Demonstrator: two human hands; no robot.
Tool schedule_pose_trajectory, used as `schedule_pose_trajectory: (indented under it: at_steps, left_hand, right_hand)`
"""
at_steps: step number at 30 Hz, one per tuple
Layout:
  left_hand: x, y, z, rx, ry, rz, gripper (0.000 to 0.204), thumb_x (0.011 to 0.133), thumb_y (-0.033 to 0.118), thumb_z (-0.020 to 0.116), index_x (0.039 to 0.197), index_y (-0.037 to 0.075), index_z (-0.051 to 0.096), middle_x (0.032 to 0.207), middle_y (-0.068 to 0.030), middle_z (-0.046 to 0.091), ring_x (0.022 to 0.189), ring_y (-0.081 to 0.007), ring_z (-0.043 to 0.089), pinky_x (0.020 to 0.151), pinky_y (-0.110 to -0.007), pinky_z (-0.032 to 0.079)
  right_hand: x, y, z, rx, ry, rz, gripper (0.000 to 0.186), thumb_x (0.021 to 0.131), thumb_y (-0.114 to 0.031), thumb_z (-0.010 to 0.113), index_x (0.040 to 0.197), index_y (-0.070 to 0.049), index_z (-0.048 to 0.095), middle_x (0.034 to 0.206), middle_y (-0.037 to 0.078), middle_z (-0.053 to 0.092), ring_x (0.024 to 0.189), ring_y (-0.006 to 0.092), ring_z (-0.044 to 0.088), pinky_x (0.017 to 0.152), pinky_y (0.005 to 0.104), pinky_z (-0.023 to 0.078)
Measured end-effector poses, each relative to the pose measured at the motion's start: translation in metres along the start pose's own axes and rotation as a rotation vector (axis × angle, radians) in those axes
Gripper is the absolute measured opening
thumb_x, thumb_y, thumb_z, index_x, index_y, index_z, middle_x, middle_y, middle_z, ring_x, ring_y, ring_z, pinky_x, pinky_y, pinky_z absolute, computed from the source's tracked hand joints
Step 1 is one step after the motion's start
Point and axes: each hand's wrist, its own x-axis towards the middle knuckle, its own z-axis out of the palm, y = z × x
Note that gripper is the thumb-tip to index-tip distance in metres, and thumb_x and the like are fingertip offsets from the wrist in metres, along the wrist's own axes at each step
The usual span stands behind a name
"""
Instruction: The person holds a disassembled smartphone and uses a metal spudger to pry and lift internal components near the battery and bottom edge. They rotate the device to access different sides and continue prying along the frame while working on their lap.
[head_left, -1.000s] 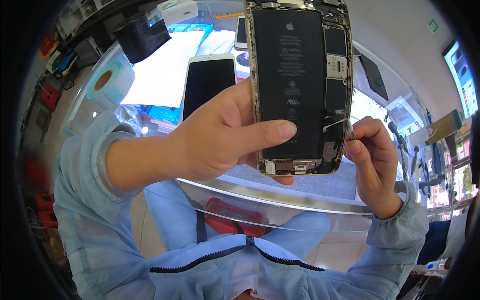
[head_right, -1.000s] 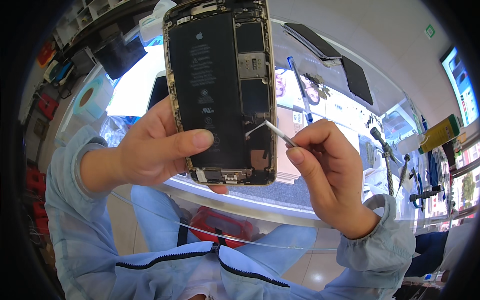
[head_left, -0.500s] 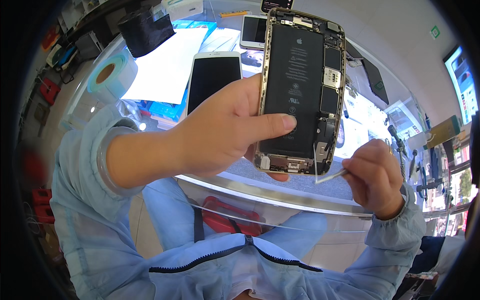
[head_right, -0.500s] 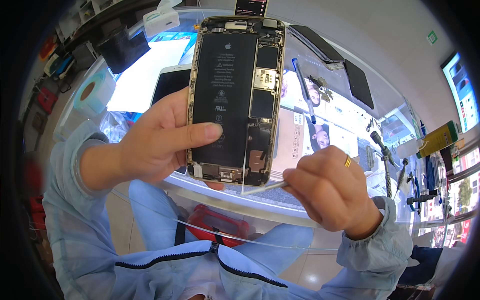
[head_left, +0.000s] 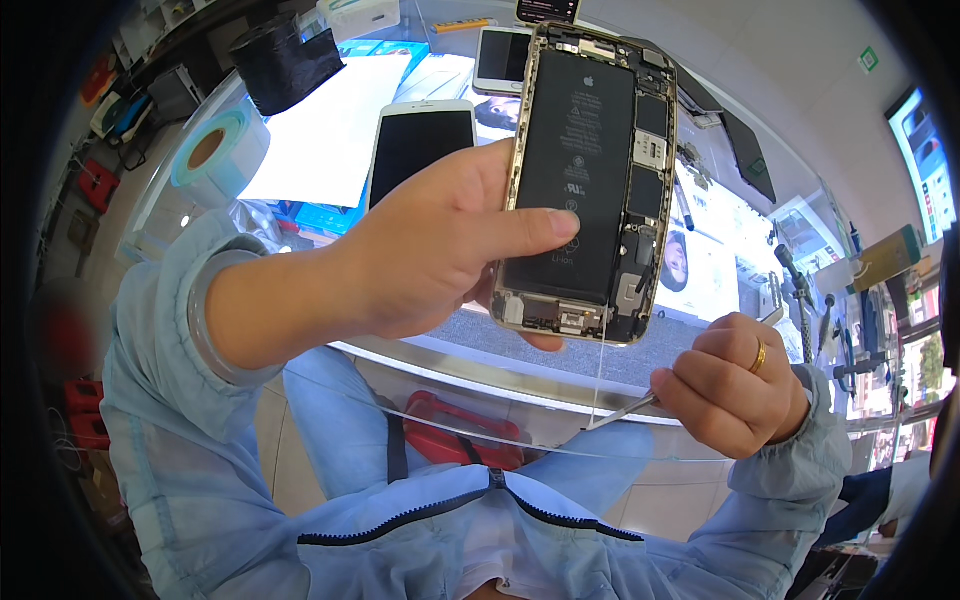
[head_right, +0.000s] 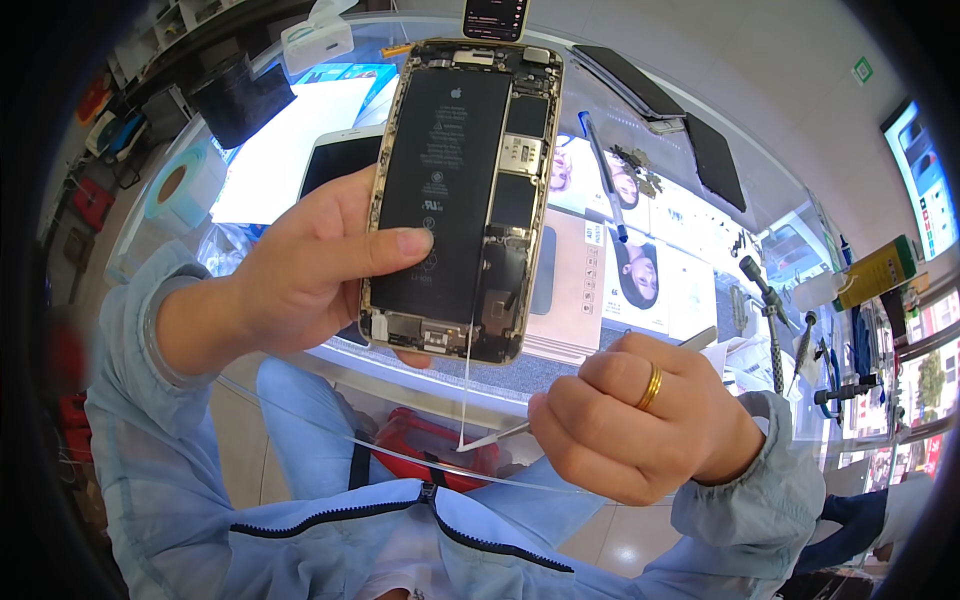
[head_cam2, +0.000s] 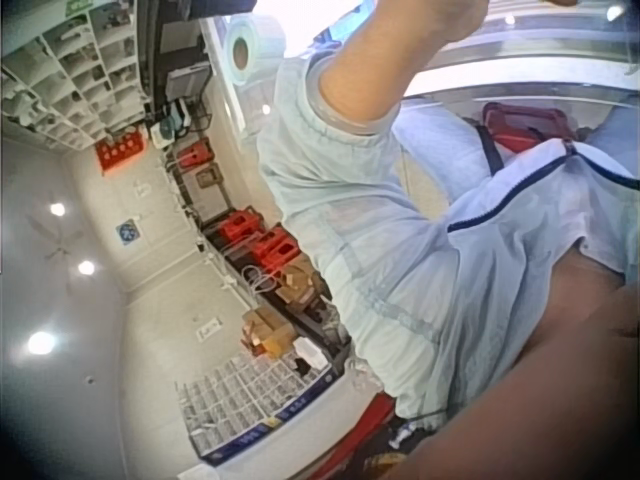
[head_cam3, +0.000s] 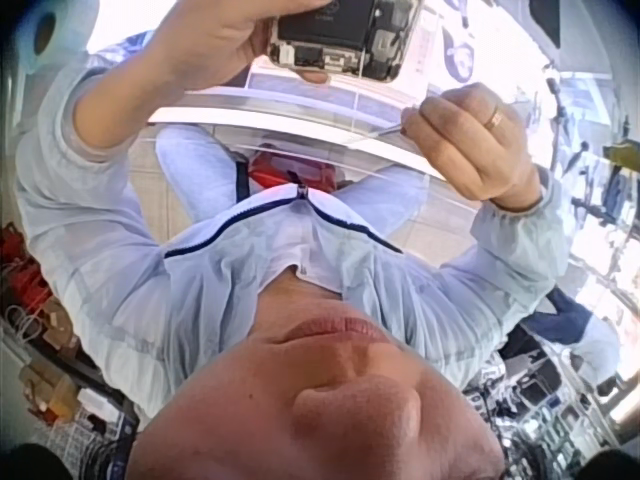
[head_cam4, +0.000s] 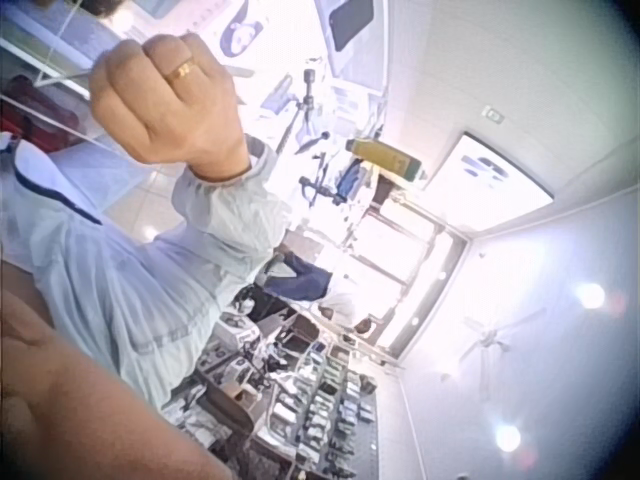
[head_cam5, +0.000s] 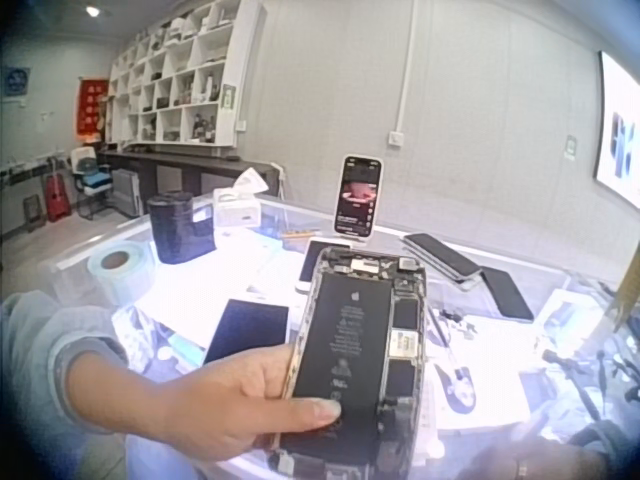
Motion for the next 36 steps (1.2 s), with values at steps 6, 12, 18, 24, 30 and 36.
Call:
schedule_pose_trajectory:
  at_steps: [6, 12, 18, 24, 30, 36]
  left_hand:
    - [0.002, 0.0, -0.004, 0.036, 0.032, 0.058, 0.042, 0.091, 0.014, 0.051, 0.128, 0.0, 0.035, 0.112, -0.0146, 0.058, 0.09, -0.0226, 0.066, 0.061, -0.036, 0.061]
    - [0.005, 0.001, -0.009, -0.042, 0.064, 0.101, 0.037, 0.092, 0.014, 0.049, 0.125, 0.001, 0.038, 0.11, -0.0153, 0.06, 0.088, -0.0227, 0.066, 0.062, -0.035, 0.061]
    - [0.005, 0.003, -0.007, -0.108, 0.088, 0.127, 0.036, 0.093, 0.015, 0.048, 0.125, 0.002, 0.04, 0.108, -0.0152, 0.06, 0.089, -0.0227, 0.066, 0.063, -0.036, 0.061]
    - [0.005, 0.001, -0.01, -0.03, 0.034, 0.115, 0.041, 0.093, 0.014, 0.048, 0.13, 0.002, 0.033, 0.114, -0.0164, 0.057, 0.092, -0.025, 0.065, 0.067, -0.039, 0.061]
    - [0.006, -0.002, -0.01, -0.047, 0.012, 0.083, 0.043, 0.093, 0.011, 0.048, 0.131, 0.002, 0.031, 0.118, -0.0175, 0.054, 0.095, -0.0265, 0.064, 0.066, -0.039, 0.061]
    - [0.004, -0.003, -0.007, -0.023, -0.018, 0.034, 0.044, 0.092, 0.012, 0.05, 0.131, 0.003, 0.031, 0.118, -0.0154, 0.054, 0.095, -0.0244, 0.064, 0.066, -0.038, 0.06]
  right_hand:
    - [-0.001, -0.002, 0.0, -0.004, -0.011, -0.009, 0.018, 0.062, -0.009, 0.066, 0.079, -0.003, 0.061, 0.074, 0.003, 0.053, 0.06, 0.012, 0.05, 0.046, 0.0226, 0.039]
    - [-0.002, -0.002, 0.0, -0.008, 0.004, -0.017, 0.019, 0.064, -0.009, 0.065, 0.081, -0.003, 0.062, 0.075, 0.004, 0.054, 0.06, 0.0127, 0.05, 0.046, 0.0227, 0.039]
    - [0.007, -0.01, 0.002, 0.19, 0.089, 0.365, 0.028, 0.066, 0.001, 0.065, 0.094, 0.002, 0.063, 0.079, 0.011, 0.058, 0.062, 0.0197, 0.053, 0.051, 0.0296, 0.043]
    - [0.004, 0.001, -0.006, 0.288, 0.011, 0.582, 0.024, 0.072, 0.008, 0.062, 0.095, 0.001, 0.062, 0.079, 0.013, 0.058, 0.071, 0.0235, 0.057, 0.06, 0.03, 0.045]
    - [-0.005, 0.004, 0.008, 0.38, 0.088, 0.449, 0.028, 0.071, -0.001, 0.071, 0.096, -0.001, 0.059, 0.071, 0.011, 0.062, 0.054, 0.0239, 0.059, 0.046, 0.0281, 0.044]
    - [0.001, -0.001, -0.009, 0.309, -0.047, 0.554, 0.024, 0.07, -0.009, 0.073, 0.09, 0.0, 0.063, 0.068, 0.01, 0.06, 0.051, 0.0208, 0.057, 0.043, 0.0281, 0.04]
